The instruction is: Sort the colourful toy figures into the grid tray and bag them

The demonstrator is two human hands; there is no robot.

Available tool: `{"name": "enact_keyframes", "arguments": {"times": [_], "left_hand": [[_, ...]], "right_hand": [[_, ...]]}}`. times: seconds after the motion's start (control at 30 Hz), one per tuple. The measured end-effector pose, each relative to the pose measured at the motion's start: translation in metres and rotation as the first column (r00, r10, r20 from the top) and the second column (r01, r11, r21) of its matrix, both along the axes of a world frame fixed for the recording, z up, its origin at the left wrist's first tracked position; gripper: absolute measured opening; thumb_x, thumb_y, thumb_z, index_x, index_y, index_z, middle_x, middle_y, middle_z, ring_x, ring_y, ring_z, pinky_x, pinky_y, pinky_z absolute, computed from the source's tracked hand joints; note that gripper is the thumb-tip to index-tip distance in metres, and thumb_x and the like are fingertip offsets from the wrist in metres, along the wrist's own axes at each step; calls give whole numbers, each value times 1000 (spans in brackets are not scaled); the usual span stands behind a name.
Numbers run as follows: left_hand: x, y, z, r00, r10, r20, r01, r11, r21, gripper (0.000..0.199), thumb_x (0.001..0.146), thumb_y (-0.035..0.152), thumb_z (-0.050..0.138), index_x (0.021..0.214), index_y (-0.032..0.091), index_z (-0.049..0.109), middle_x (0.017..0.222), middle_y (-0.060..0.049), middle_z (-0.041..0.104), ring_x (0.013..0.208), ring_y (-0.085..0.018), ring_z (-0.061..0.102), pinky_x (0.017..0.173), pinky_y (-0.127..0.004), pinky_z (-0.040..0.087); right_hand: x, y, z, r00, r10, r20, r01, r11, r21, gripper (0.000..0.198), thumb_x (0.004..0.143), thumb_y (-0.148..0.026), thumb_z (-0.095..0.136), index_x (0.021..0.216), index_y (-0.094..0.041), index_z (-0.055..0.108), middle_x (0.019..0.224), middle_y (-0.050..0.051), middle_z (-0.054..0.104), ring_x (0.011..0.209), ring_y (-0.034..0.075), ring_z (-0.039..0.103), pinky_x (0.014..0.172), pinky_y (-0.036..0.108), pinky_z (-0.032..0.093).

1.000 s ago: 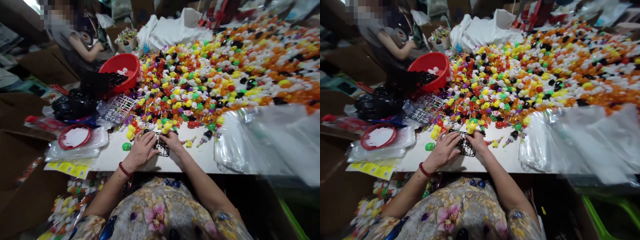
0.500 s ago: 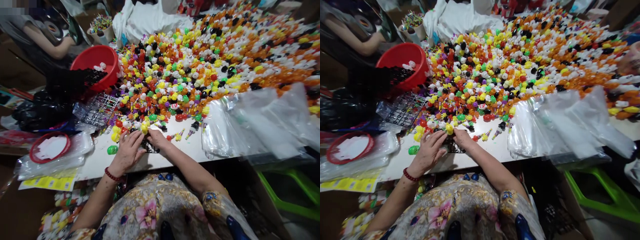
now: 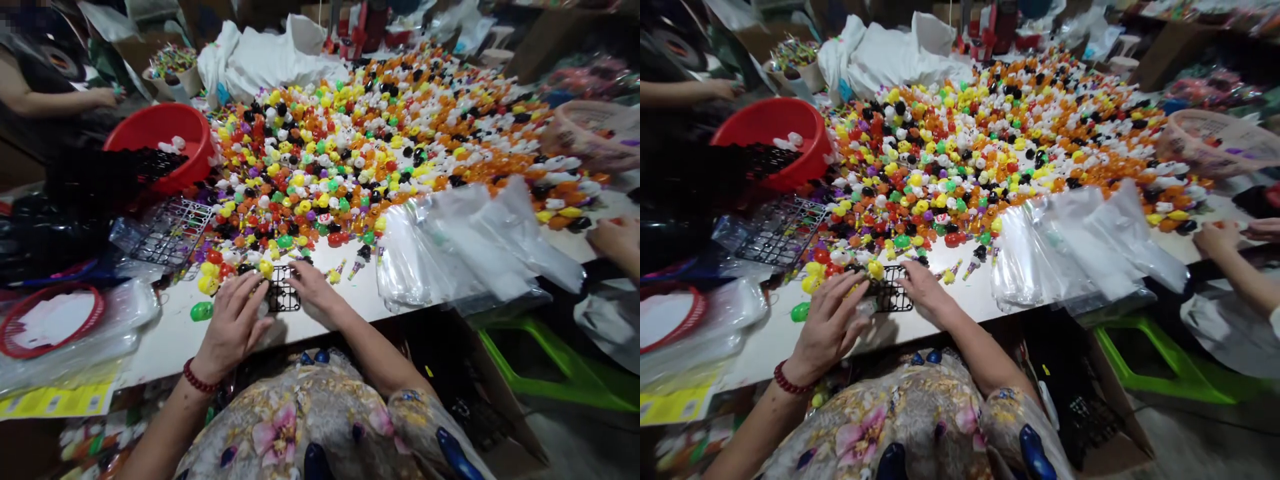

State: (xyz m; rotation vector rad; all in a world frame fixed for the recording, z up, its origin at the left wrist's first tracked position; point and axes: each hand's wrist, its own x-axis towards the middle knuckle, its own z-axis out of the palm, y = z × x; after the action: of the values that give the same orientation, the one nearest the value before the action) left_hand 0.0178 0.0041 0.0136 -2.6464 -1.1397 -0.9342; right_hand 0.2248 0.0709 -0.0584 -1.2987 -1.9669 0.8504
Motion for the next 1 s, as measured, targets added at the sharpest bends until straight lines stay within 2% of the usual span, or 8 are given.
{"name": "enact_keyframes", "arguments": {"times": [0.07, 0.13, 0.17, 0.23, 0.33, 0.5, 0.77, 1.0], "left_hand": [[3, -15, -1, 992, -118, 41, 119, 993, -26, 53, 94, 29, 54, 144, 16, 43, 128, -18, 63, 130, -29, 52, 106, -48, 46], [10, -27, -7, 971, -234, 45, 237, 970, -61, 46, 94, 28, 55, 137, 14, 50, 116, -16, 69, 120, -27, 59, 97, -43, 54], [14, -31, -12, 960, -277, 37, 279, 957, -81, 41, 94, 28, 55, 132, 14, 53, 110, -15, 71, 114, -25, 63, 94, -41, 56], [23, -34, -20, 943, -331, 31, 332, 938, -101, 32, 94, 27, 55, 123, 12, 57, 103, -13, 73, 105, -22, 67, 89, -37, 59], [32, -30, -30, 930, -366, 39, 368, 929, -45, 24, 94, 24, 55, 113, 10, 60, 100, -13, 73, 103, -21, 67, 90, -35, 60], [32, -22, -37, 973, -229, 1, 229, 973, 37, 19, 93, 21, 54, 104, 8, 62, 100, -16, 72, 108, -24, 66, 92, -39, 60], [26, -15, -49, 971, -217, -104, 209, 975, -81, 19, 95, 19, 48, 104, 10, 63, 103, -15, 72, 115, -24, 64, 99, -39, 57], [38, -19, -61, 949, -282, -138, 252, 947, -199, 25, 97, 24, 46, 111, 11, 61, 106, -14, 72, 120, -22, 61, 104, -35, 53]], "right_hand": [[34, -15, 7, 964, -253, 85, 250, 967, 44, 28, 90, -25, 55, 117, -19, 60, 108, 11, 68, 93, 22, 65, 85, 34, 50], [67, -25, 14, 828, -488, 277, 502, 864, 23, 26, 91, -30, 54, 113, -15, 60, 100, 13, 69, 90, 25, 66, 82, 36, 49], [81, -27, 17, 753, -550, 362, 582, 813, 23, 28, 91, -33, 55, 113, -15, 59, 100, 14, 69, 90, 27, 66, 81, 37, 49], [99, -26, 19, 646, -590, 485, 660, 751, 35, 35, 91, -38, 56, 116, -13, 56, 104, 17, 68, 90, 28, 66, 78, 37, 48], [103, -19, 20, 610, -557, 564, 678, 735, -7, 40, 93, -39, 52, 122, -11, 52, 100, 18, 69, 89, 30, 67, 78, 39, 47], [94, -15, 18, 654, -550, 520, 674, 735, -71, 39, 91, -31, 44, 123, -10, 52, 91, 16, 70, 84, 31, 67, 77, 40, 47], [108, -11, -3, 657, -669, 348, 720, 694, -25, 44, 75, -31, 55, 117, -15, 55, 79, 8, 70, 78, 27, 65, 72, 36, 48], [116, -14, -5, 698, -585, 413, 649, 761, -19, 34, 72, -36, 53, 96, -16, 69, 89, 15, 71, 84, 28, 63, 77, 39, 49]]}}
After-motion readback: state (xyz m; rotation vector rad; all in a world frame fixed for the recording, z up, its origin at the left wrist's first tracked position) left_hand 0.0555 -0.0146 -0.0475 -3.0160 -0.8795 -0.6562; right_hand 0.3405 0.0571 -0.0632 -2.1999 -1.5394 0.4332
